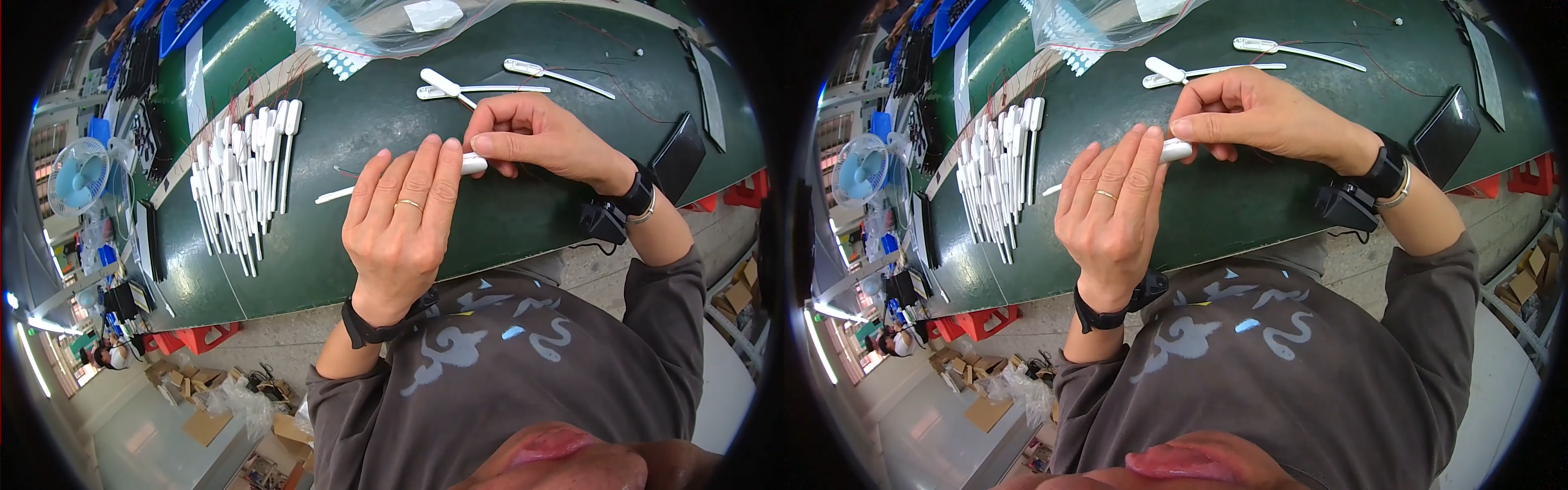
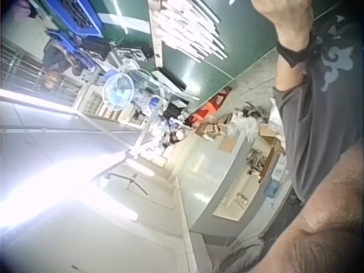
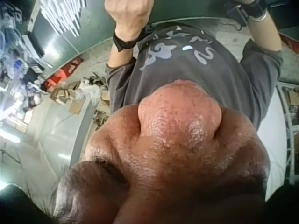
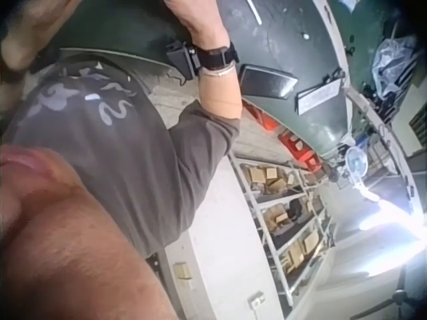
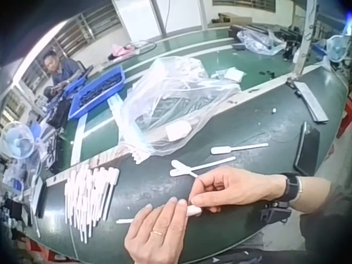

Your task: The person assembles antenna components by hand, inserting a wire into a white plastic housing and pressing two white plastic sticks into the housing before setting the assembly down.

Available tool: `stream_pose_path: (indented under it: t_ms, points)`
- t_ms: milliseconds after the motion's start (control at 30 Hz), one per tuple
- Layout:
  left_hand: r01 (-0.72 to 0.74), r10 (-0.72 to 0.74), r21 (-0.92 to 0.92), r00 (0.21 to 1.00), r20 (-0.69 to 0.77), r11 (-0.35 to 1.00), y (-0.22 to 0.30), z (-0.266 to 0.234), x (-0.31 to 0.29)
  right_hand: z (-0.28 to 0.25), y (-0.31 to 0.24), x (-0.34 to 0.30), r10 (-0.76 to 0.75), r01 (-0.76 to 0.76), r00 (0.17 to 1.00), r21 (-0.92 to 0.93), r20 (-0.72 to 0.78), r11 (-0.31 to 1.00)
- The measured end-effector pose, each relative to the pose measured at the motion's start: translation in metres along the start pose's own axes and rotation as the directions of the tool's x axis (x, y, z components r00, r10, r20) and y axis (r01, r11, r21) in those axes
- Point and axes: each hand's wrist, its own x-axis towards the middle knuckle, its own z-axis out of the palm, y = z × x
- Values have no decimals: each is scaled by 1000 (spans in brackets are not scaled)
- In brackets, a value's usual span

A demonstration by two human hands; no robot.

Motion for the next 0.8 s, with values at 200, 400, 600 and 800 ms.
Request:
stream_pose_path:
  t_ms: [200,400,600,800]
  points:
    - [8,-8,51,1000,15,999,2,0,0,2,3,-3,-64,62,998,-48,-30,997]
    - [5,-5,106,1000,1,994,3,-1,1,10,-2,-8,-292,243,954,-382,-74,891]
    - [68,-69,81,998,1,994,9,-4,3,8,4,-8,-438,349,898,-529,-47,773]
    - [179,-174,-146,984,46,973,5,-12,7,8,4,-6,-552,465,833,-589,37,661]
